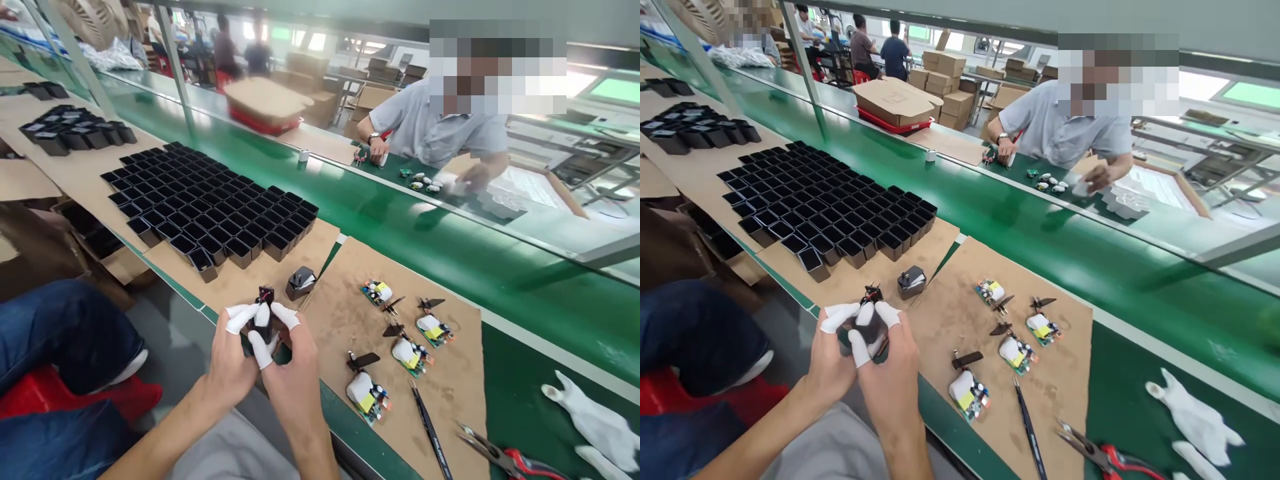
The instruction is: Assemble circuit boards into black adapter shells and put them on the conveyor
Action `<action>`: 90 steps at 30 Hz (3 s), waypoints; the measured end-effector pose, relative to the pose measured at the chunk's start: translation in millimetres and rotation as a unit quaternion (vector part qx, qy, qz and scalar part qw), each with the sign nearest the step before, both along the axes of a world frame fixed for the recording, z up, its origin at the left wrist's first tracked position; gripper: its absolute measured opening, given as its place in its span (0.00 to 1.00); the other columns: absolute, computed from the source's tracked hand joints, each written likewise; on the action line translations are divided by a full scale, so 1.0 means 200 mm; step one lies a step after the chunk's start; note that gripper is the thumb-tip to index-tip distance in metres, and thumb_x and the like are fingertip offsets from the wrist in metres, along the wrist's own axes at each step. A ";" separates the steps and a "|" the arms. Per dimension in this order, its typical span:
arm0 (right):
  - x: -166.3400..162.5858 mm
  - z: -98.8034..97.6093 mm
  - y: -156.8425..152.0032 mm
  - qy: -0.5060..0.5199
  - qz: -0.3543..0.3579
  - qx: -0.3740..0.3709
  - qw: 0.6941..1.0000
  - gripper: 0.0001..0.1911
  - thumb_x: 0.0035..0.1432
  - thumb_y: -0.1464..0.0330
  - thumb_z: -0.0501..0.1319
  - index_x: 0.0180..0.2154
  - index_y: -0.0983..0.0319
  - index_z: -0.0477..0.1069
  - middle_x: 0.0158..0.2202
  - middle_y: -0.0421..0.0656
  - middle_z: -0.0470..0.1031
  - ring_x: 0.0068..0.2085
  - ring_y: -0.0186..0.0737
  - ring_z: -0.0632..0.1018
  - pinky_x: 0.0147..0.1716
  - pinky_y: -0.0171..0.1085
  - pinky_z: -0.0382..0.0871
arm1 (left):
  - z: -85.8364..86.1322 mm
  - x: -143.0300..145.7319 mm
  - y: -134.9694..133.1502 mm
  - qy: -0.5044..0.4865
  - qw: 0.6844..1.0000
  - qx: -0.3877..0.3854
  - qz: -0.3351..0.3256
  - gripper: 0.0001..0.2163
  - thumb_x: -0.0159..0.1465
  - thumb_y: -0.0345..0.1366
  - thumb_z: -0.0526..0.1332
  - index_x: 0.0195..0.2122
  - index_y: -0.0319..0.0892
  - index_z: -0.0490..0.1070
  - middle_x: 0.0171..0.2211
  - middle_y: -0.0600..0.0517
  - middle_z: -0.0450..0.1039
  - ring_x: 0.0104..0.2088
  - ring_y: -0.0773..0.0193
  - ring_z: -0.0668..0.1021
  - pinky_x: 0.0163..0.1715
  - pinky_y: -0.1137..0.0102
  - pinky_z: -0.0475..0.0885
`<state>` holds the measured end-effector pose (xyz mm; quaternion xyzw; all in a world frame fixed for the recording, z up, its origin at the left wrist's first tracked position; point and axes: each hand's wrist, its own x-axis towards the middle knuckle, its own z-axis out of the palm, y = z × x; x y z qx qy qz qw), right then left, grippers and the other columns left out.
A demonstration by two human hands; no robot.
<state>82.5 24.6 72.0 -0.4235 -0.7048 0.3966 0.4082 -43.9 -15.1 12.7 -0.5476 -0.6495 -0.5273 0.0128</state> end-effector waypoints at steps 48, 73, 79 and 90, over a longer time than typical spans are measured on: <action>-0.01 0.05 0.03 -0.098 -0.056 0.213 0.971 0.09 0.75 0.73 0.67 0.48 0.58 0.86 0.45 0.47 0.83 0.43 0.41 0.88 0.40 0.35 0.86 | 0.08 -0.01 0.11 -0.158 0.987 0.006 -0.018 0.18 0.56 0.26 0.68 0.47 0.46 0.75 0.40 0.53 0.83 0.39 0.59 0.86 0.40 0.68 0.83; 0.10 0.06 0.15 -0.217 0.098 0.379 0.894 0.09 0.76 0.75 0.65 0.52 0.58 0.80 0.47 0.50 0.84 0.48 0.49 0.89 0.45 0.43 0.86 | 0.15 -0.05 0.09 -0.208 0.976 -0.056 -0.040 0.25 0.47 0.21 0.65 0.46 0.47 0.77 0.42 0.55 0.85 0.42 0.57 0.88 0.43 0.66 0.84; 0.07 0.01 0.15 -0.241 0.095 0.371 0.892 0.15 0.80 0.74 0.57 0.38 0.58 0.77 0.35 0.46 0.79 0.34 0.43 0.82 0.33 0.41 0.82 | 0.10 -0.05 0.12 -0.202 0.977 -0.060 -0.029 0.21 0.49 0.24 0.67 0.45 0.46 0.76 0.39 0.53 0.86 0.38 0.57 0.88 0.39 0.66 0.84; 0.07 -0.01 0.14 -0.199 0.106 0.387 0.894 0.17 0.75 0.81 0.55 0.41 0.58 0.78 0.38 0.47 0.81 0.46 0.47 0.87 0.41 0.42 0.86 | 0.08 -0.05 0.11 -0.185 0.982 -0.020 -0.020 0.21 0.49 0.24 0.66 0.45 0.45 0.76 0.39 0.53 0.85 0.38 0.57 0.87 0.41 0.65 0.84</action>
